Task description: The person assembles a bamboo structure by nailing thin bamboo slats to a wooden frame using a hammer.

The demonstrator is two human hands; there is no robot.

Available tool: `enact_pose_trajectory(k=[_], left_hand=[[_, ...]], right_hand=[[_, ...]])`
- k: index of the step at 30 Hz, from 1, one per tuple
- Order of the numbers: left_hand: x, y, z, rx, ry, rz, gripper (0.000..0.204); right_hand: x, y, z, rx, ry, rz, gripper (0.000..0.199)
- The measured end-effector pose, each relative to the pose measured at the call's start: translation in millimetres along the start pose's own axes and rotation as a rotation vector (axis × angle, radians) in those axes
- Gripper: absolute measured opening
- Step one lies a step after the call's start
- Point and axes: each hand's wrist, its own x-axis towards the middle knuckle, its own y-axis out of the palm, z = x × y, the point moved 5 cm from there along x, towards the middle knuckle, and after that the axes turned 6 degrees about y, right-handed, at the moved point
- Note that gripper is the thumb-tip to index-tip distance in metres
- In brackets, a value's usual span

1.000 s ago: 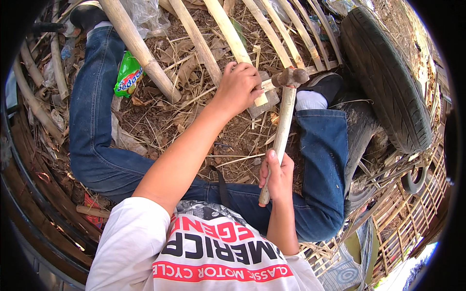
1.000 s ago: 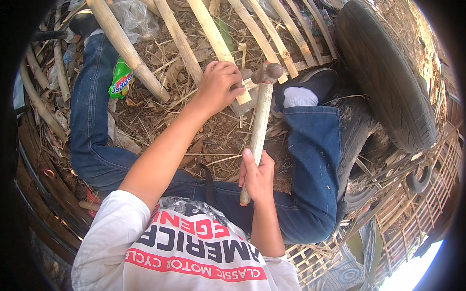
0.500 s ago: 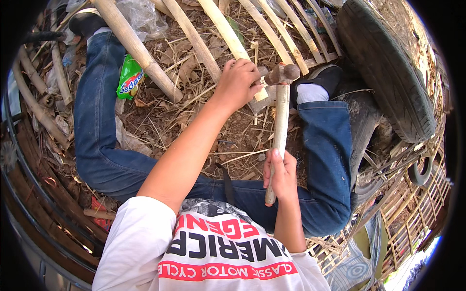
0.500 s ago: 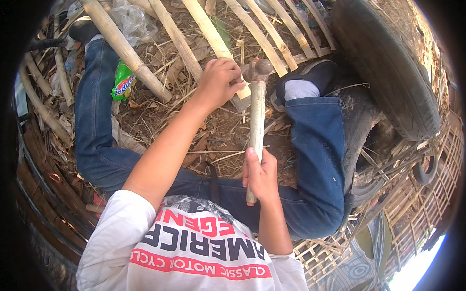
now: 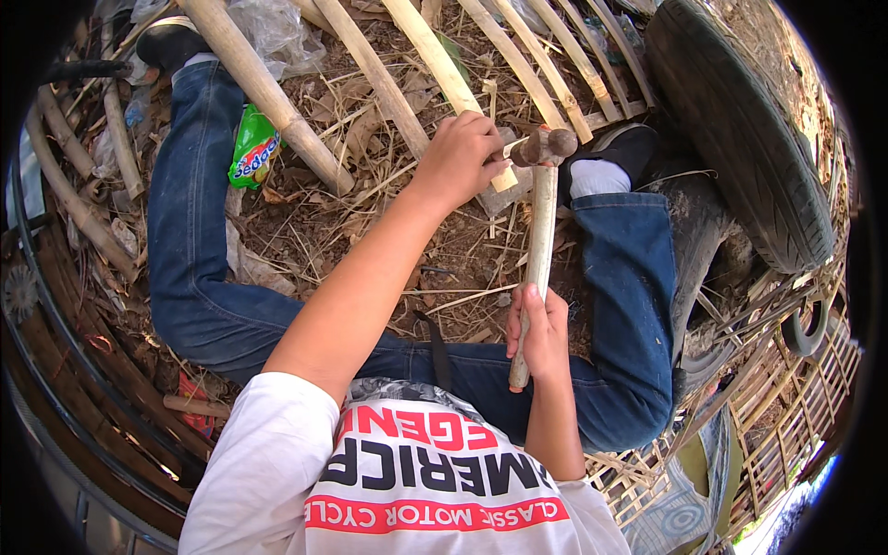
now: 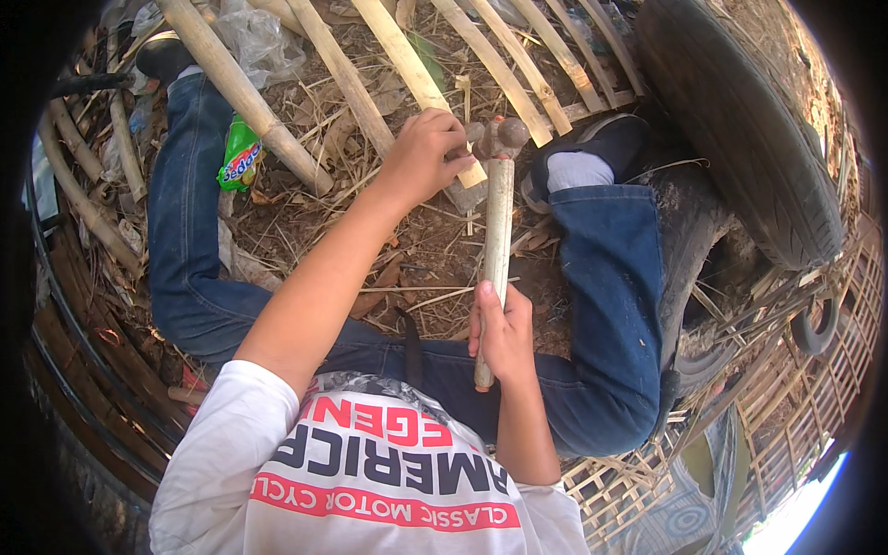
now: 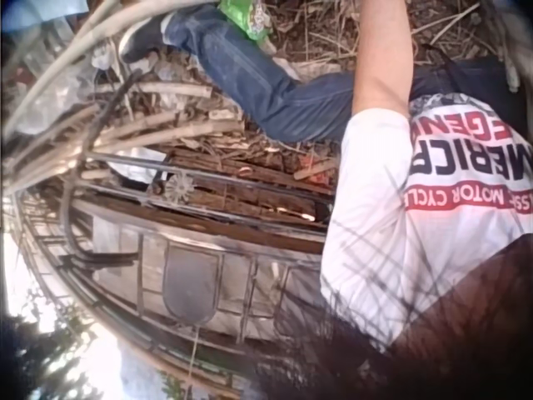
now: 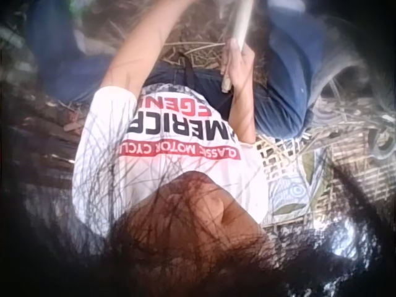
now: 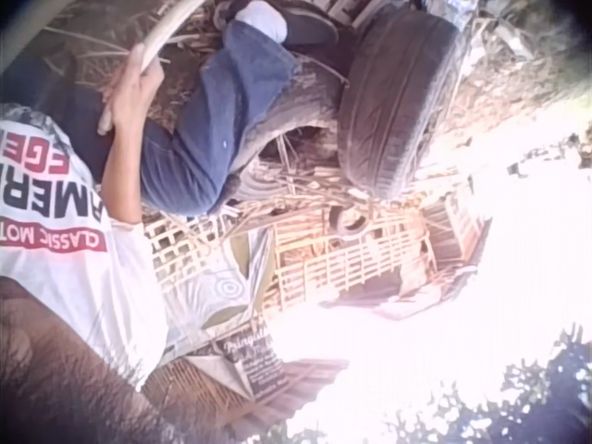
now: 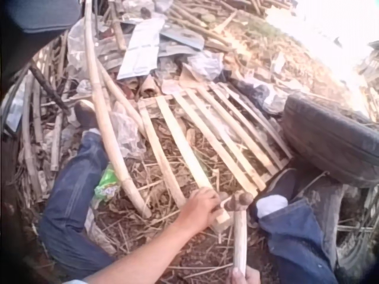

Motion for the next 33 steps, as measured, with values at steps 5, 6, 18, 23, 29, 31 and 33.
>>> enact_pose_trajectory(k=[5, 6, 18, 23, 29, 31, 33], left_hand=[[2.6, 3.0, -1.0, 0.011, 0.016, 0.011, 0.015], [1.7, 1.4, -0.1, 0.015, 0.017, 0.009, 0.016], [0.3, 3.1, 1.5, 0.043, 0.016, 0.019, 0.021], [-1.2, 0.6, 3.3, 0.003, -0.013, 0.012, 0.018], [-0.7, 1.7, 2.8, 0.018, -0.007, 0.026, 0.017], [-1.5, 1.7, 4.0, 0.024, -0.013, 0.029, 0.016], [-2.5, 1.3, 4.0, 0.037, -0.004, 0.027, 0.016]], right_hand=[[2.3, -1.4, 3.1, -0.004, -0.021, 0.022, 0.043], [2.7, 0.7, 3.8, -0.011, -0.024, 0.022, 0.043], [1.5, 0.1, 0.1, 0.0, -0.007, 0.013, 0.046], [2.3, 0.6, 2.8, -0.063, 0.053, 0.019, 0.044], [1.1, -0.2, 5.6, -0.07, 0.056, 0.009, 0.045], [0.1, 0.8, 5.6, -0.074, 0.054, 0.015, 0.047], [-1.4, 1.9, 5.8, -0.08, 0.053, 0.024, 0.051]])
